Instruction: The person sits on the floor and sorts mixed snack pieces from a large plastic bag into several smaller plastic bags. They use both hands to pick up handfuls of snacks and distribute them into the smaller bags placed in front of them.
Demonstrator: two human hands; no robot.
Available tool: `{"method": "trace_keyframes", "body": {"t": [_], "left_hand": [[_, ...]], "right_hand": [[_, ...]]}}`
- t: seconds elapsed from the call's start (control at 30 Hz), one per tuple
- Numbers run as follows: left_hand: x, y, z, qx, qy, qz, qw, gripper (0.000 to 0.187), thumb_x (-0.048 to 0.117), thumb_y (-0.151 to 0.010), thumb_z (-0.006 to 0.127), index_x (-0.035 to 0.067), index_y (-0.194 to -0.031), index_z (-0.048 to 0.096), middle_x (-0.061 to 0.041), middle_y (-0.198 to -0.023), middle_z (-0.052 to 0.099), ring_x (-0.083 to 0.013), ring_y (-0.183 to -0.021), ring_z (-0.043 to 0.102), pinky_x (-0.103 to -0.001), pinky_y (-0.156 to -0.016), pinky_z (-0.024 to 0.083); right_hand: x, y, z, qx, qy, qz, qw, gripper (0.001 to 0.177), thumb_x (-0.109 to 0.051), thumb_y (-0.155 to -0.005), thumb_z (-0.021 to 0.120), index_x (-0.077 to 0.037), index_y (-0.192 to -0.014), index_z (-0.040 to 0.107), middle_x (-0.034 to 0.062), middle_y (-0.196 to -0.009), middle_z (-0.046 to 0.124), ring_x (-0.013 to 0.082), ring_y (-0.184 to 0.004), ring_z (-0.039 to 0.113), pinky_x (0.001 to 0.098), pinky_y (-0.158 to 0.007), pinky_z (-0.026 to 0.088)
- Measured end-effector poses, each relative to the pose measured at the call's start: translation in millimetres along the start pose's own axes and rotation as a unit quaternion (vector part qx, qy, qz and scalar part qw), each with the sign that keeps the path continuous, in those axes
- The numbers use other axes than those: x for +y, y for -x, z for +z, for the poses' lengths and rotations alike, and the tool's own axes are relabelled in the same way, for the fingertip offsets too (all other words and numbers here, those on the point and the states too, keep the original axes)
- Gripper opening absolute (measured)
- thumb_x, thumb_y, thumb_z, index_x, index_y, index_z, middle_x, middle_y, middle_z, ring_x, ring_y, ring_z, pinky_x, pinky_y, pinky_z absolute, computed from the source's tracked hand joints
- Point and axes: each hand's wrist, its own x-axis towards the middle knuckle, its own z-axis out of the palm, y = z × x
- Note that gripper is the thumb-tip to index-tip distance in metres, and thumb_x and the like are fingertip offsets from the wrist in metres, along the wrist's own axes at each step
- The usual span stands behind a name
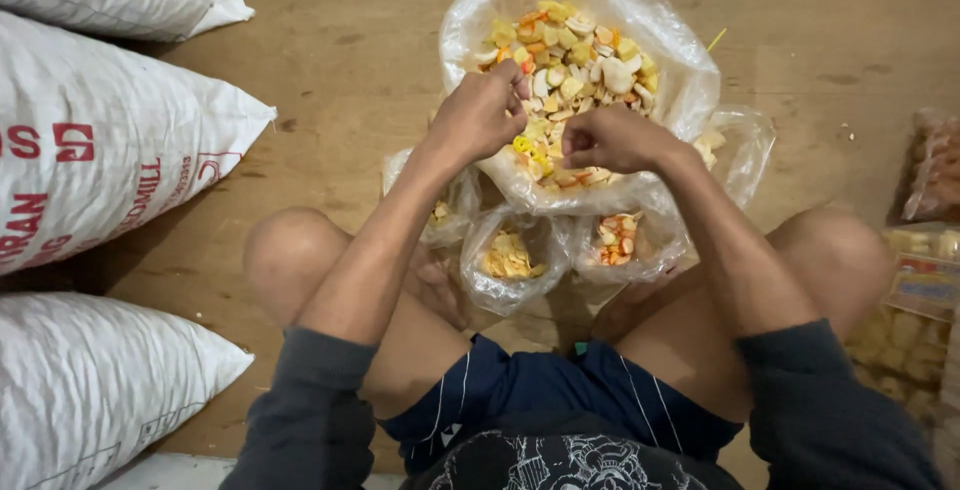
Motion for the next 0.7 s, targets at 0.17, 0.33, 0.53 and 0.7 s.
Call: {"method": "trace_keyframes", "body": {"t": [0.17, 0.33, 0.53, 0.7], "left_hand": [[6.3, -0.5, 9.7, -0.023, 0.037, 0.013, 0.999, 0.028, 0.014, -0.082, 0.072, 0.013, -0.108, 0.062, -0.006, -0.088, 0.08, -0.0329, -0.095, 0.076, -0.047, -0.084, 0.058], [15.3, -0.7, 10.9, -0.047, 0.104, 0.022, 0.993, 0.031, 0.015, -0.08, 0.072, 0.012, -0.11, 0.062, -0.005, -0.086, 0.08, -0.0251, -0.086, 0.077, -0.038, -0.08, 0.058], [16.6, -2.0, 15.0, -0.079, 0.152, 0.038, 0.985, 0.034, 0.016, -0.077, 0.075, 0.01, -0.108, 0.062, -0.003, -0.083, 0.08, -0.0191, -0.078, 0.075, -0.032, -0.075, 0.058], [31.6, 7.3, 0.4, -0.143, 0.191, 0.041, 0.97, 0.035, 0.032, -0.086, 0.076, 0.01, -0.11, 0.066, -0.003, -0.081, 0.078, -0.0134, -0.071, 0.068, -0.028, -0.07, 0.053]], "right_hand": [[-18.6, 36.9, -20.1, 0.026, -0.215, -0.017, 0.976, 0.039, -0.011, -0.08, 0.083, -0.008, -0.116, 0.069, 0.0106, -0.092, 0.077, 0.0226, -0.089, 0.069, 0.0348, -0.086, 0.054], [-5.4, 38.9, -11.4, 0.065, -0.283, -0.07, 0.954, 0.051, -0.006, -0.085, 0.081, -0.008, -0.133, 0.066, 0.0067, -0.094, 0.073, 0.016, -0.087, 0.066, 0.0291, -0.081, 0.055], [-3.5, 35.9, -1.0, 0.085, -0.264, -0.087, 0.957, 0.022, -0.013, -0.092, 0.079, -0.006, -0.113, 0.076, 0.0107, -0.086, 0.072, 0.0176, -0.086, 0.067, 0.0302, -0.078, 0.057], [-7.6, 40.2, 0.0, -0.053, -0.222, -0.089, 0.97, 0.022, -0.015, -0.093, 0.075, -0.006, -0.112, 0.078, 0.0134, -0.092, 0.076, 0.0256, -0.086, 0.069, 0.0367, -0.077, 0.058]]}}
